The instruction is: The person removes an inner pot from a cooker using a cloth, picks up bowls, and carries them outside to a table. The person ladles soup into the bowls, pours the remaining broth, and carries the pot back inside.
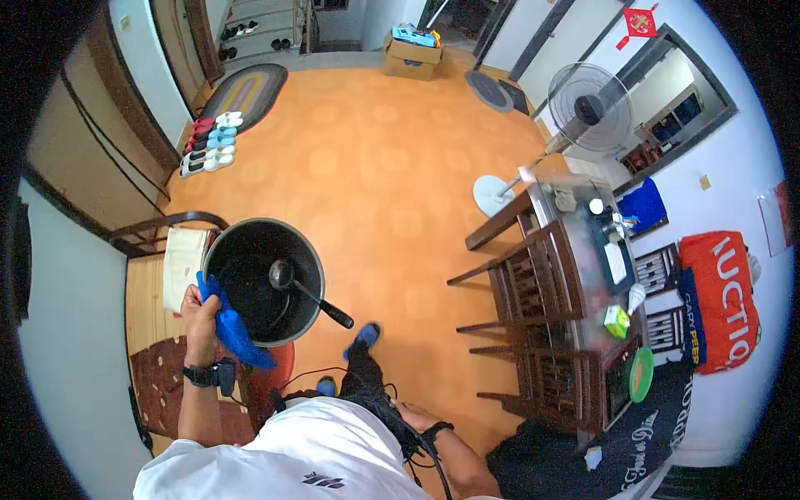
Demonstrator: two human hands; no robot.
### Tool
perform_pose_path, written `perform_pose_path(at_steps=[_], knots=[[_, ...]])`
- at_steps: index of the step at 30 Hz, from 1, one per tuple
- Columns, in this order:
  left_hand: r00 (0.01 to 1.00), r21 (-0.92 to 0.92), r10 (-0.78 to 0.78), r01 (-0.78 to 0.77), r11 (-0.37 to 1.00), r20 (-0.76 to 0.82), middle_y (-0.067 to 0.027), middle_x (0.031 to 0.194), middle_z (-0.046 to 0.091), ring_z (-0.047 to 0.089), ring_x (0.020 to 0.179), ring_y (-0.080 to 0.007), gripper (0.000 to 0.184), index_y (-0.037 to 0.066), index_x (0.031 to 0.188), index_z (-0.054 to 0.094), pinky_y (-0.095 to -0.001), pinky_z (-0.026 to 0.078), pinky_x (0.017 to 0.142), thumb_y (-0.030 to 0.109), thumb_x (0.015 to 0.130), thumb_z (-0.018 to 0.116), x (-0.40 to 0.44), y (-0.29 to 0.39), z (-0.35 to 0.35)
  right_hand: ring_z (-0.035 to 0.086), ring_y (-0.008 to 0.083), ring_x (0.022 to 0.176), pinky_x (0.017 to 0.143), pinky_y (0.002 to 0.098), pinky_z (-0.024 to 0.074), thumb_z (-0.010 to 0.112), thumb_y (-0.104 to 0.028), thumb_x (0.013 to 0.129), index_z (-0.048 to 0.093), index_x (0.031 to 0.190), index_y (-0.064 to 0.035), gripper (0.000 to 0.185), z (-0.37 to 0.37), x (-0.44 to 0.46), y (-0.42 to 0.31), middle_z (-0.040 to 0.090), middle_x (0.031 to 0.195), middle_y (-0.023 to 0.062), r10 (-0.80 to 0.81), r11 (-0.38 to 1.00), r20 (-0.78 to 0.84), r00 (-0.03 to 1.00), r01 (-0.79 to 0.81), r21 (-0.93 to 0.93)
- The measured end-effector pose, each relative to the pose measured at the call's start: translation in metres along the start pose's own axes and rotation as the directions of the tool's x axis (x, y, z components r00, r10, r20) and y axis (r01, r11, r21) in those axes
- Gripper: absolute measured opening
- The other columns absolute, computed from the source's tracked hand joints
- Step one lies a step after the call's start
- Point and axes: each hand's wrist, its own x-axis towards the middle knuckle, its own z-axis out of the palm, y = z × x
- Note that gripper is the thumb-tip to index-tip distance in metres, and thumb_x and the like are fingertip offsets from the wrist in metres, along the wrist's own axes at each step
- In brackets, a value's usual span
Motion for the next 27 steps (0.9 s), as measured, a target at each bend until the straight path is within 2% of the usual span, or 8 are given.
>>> perform_pose_path(at_steps=[4, 6, 11, 12, 16, 18, 22, 27], knots=[[0.999, 0.026, -0.026, 0.027, 0.999, -0.046, 0.0046, 0.069, 0.047, 0.041, 0.058, -0.0042, 0.027, 0.014, 0.077, 0.042, -0.0195, 0.038, 0.055, -0.008, 0.073, 0.056, 0.078, -0.004, 0.069, 0.058, 0.0284, 0.108, 0.098, 0.0373, 0.0398, 0.031, -0.053, 0.100, 0.056, 0.124, 0.0013, 0.065, -0.092, 0.030, -0.093, 0.062, 0.118, 0.0186, -0.121, 0.993, -0.152, 0.981, 0.120, -0.017], [0.997, 0.065, -0.030, 0.035, 0.997, -0.076, 0.0045, 0.069, 0.047, 0.042, 0.059, -0.0046, 0.026, 0.014, 0.078, 0.042, -0.0195, 0.038, 0.056, -0.007, 0.075, 0.057, 0.112, 0.001, 0.106, 0.057, 0.0311, 0.109, 0.098, 0.0382, 0.0404, 0.029, -0.054, 0.100, 0.055, 0.123, 0.0021, 0.066, -0.159, 0.007, -0.189, 0.061, 0.118, 0.0198, 0.011, 0.999, -0.078, 0.997, -0.014, -0.035], [0.991, 0.106, 0.023, -0.009, 0.994, -0.134, 0.0030, 0.069, 0.046, 0.044, 0.058, -0.0058, 0.023, 0.014, 0.079, 0.042, -0.0219, 0.039, 0.053, -0.003, 0.076, 0.057, 0.201, 0.003, 0.170, 0.057, 0.0315, 0.109, 0.095, 0.0400, 0.0433, 0.027, -0.058, 0.098, 0.058, 0.121, 0.0002, 0.070, -0.283, 0.107, -0.192, 0.063, 0.115, 0.0201, -0.139, 0.939, 0.086, 0.987, 0.159, -0.306], [0.990, 0.125, 0.046, -0.029, 0.992, -0.135, 0.0038, 0.070, 0.047, 0.044, 0.059, -0.0060, 0.024, 0.014, 0.079, 0.043, -0.0215, 0.039, 0.055, -0.004, 0.075, 0.058, 0.223, 0.000, 0.178, 0.054, 0.0212, 0.104, 0.093, 0.0351, 0.0411, 0.033, -0.056, 0.100, 0.055, 0.118, -0.0022, 0.061, -0.295, 0.131, -0.181, 0.061, 0.111, 0.0095, -0.185, 0.975, 0.032, 0.982, 0.188, -0.120], [0.989, 0.237, 0.055, -0.020, 0.971, -0.138, 0.0047, 0.072, 0.047, 0.044, 0.060, -0.0063, 0.026, 0.015, 0.078, 0.042, -0.0218, 0.039, 0.057, -0.001, 0.076, 0.061, 0.289, -0.033, 0.214, 0.052, 0.0196, 0.112, 0.098, 0.0313, 0.0410, 0.034, -0.045, 0.103, 0.053, 0.127, -0.0027, 0.052, -0.360, 0.150, -0.198, 0.058, 0.124, 0.0064, -0.090, 0.988, 0.078, 0.993, 0.080, 0.130], [0.994, 0.250, 0.037, -0.010, 0.968, -0.104, 0.0042, 0.072, 0.048, 0.045, 0.060, -0.0058, 0.026, 0.015, 0.078, 0.041, -0.0219, 0.040, 0.057, -0.002, 0.078, 0.060, 0.355, -0.063, 0.225, 0.050, 0.0239, 0.120, 0.103, 0.0350, 0.0376, 0.027, -0.055, 0.100, 0.048, 0.136, -0.0049, 0.064, -0.386, 0.201, -0.188, 0.053, 0.134, 0.0117, -0.065, 0.965, 0.126, 0.990, 0.030, 0.261], [0.999, 0.235, -0.043, 0.042, 0.971, 0.001, 0.0040, 0.073, 0.048, 0.045, 0.061, -0.0061, 0.026, 0.015, 0.079, 0.042, -0.0224, 0.040, 0.057, -0.004, 0.077, 0.059, 0.439, -0.075, 0.331, 0.042, 0.0241, 0.131, 0.111, 0.0341, 0.0290, 0.023, -0.051, 0.102, 0.044, 0.139, -0.0049, 0.063, -0.452, 0.216, -0.233, 0.045, 0.143, 0.0172, -0.063, 0.990, 0.053, 0.997, 0.056, 0.128], [0.981, 0.240, -0.132, 0.095, 0.966, 0.144, 0.0055, 0.072, 0.044, 0.041, 0.061, -0.0059, 0.026, 0.015, 0.077, 0.042, -0.0211, 0.037, 0.057, -0.005, 0.075, 0.058, 0.540, -0.046, 0.506, 0.051, 0.0352, 0.122, 0.106, 0.0415, 0.0363, 0.025, -0.049, 0.101, 0.048, 0.134, -0.0015, 0.062, -0.567, 0.189, -0.375, 0.052, 0.133, 0.0258, -0.153, 0.985, -0.116, 0.981, 0.143, -0.096]])
